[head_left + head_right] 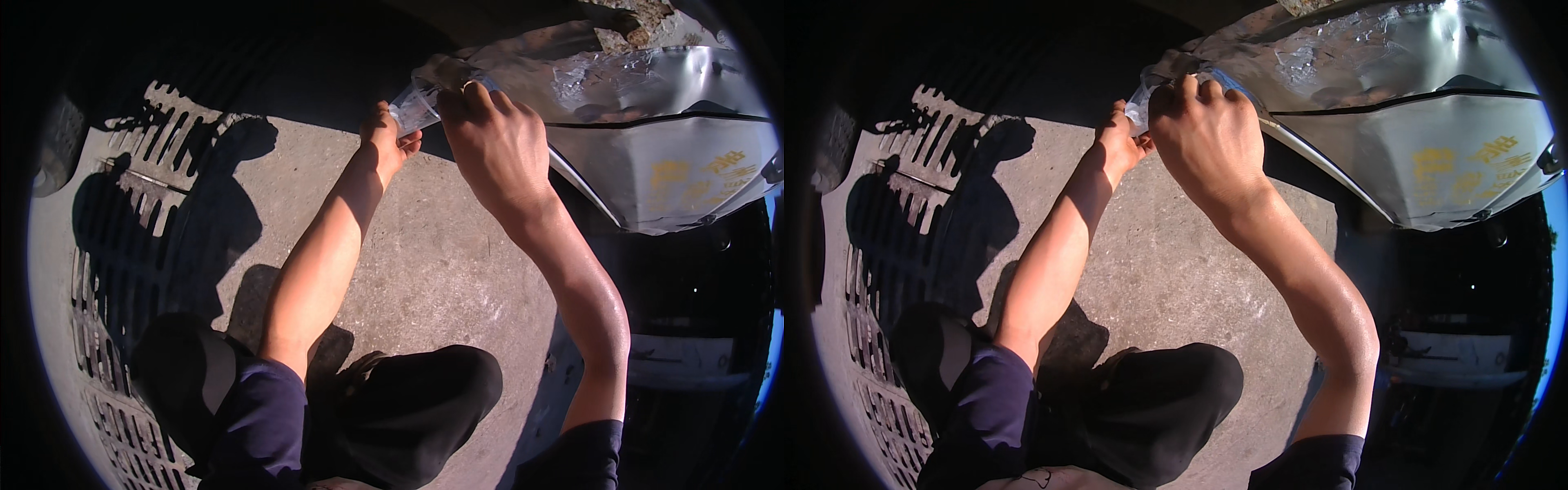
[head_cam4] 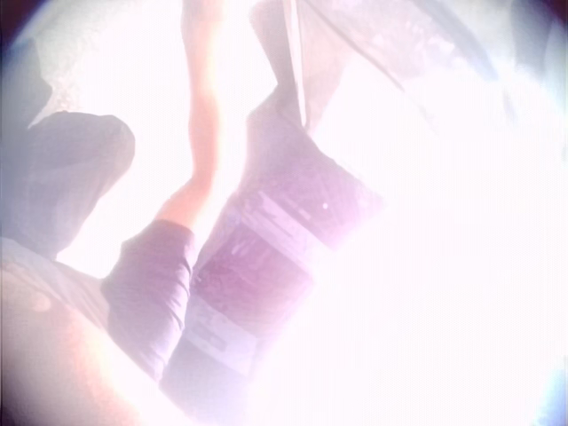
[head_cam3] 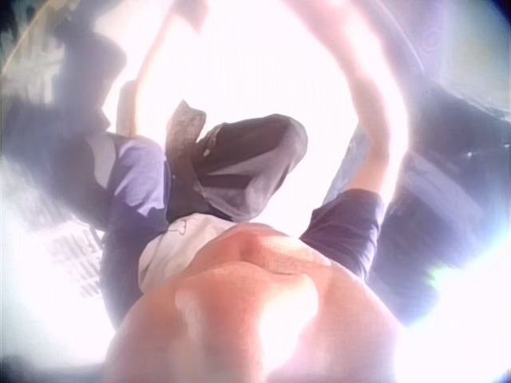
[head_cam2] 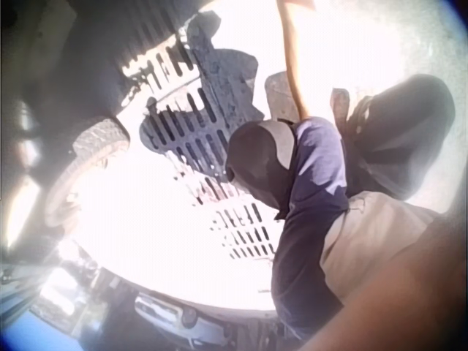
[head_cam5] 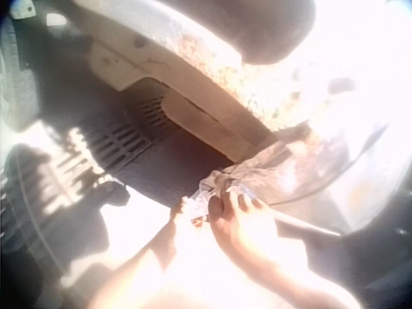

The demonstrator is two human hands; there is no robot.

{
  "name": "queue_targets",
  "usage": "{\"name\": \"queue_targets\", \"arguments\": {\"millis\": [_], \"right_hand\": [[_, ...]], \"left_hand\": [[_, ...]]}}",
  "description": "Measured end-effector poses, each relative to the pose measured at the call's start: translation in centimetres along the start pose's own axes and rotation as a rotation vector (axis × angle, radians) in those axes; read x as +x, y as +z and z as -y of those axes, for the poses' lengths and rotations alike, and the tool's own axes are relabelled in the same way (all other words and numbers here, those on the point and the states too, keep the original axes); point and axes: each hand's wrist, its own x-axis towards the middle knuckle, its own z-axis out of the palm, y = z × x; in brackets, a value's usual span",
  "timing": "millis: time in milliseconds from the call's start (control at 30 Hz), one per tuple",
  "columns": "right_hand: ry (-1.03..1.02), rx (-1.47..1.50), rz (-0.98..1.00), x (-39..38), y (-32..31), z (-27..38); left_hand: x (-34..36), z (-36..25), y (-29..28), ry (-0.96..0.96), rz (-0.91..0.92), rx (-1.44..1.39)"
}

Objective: The person applies a white paste to a damaged area on a vehicle's rear bumper using a small wooden stick. They repeatedly dip the stick into a plastic cup and spread the paste over the rusted and dented surface.

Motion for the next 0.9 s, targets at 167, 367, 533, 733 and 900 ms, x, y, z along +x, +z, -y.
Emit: {"name": "queue_targets", "arguments": {"millis": [167,367,533,733,900], "right_hand": [[0.030,0.001,0.040,1.1,-0.2,1.1],[0.069,-0.050,-0.075,0.5,-1.6,1.7],[0.077,-0.019,0.028,1.3,-0.6,2.1],[0.086,0.010,-0.015,0.8,-1.2,2.1],[0.098,0.032,0.029,1.0,-0.6,2.6]], "left_hand": [[1.4,0.6,-0.6,0.035,0.024,-0.018],[4.3,1.0,-1.1,0.006,0.132,-0.074],[4.2,1.1,-1.4,-0.008,0.118,-0.079],[5.7,1.6,-1.6,-0.057,0.125,-0.091],[5.8,1.8,-1.8,-0.032,0.212,-0.091]]}}
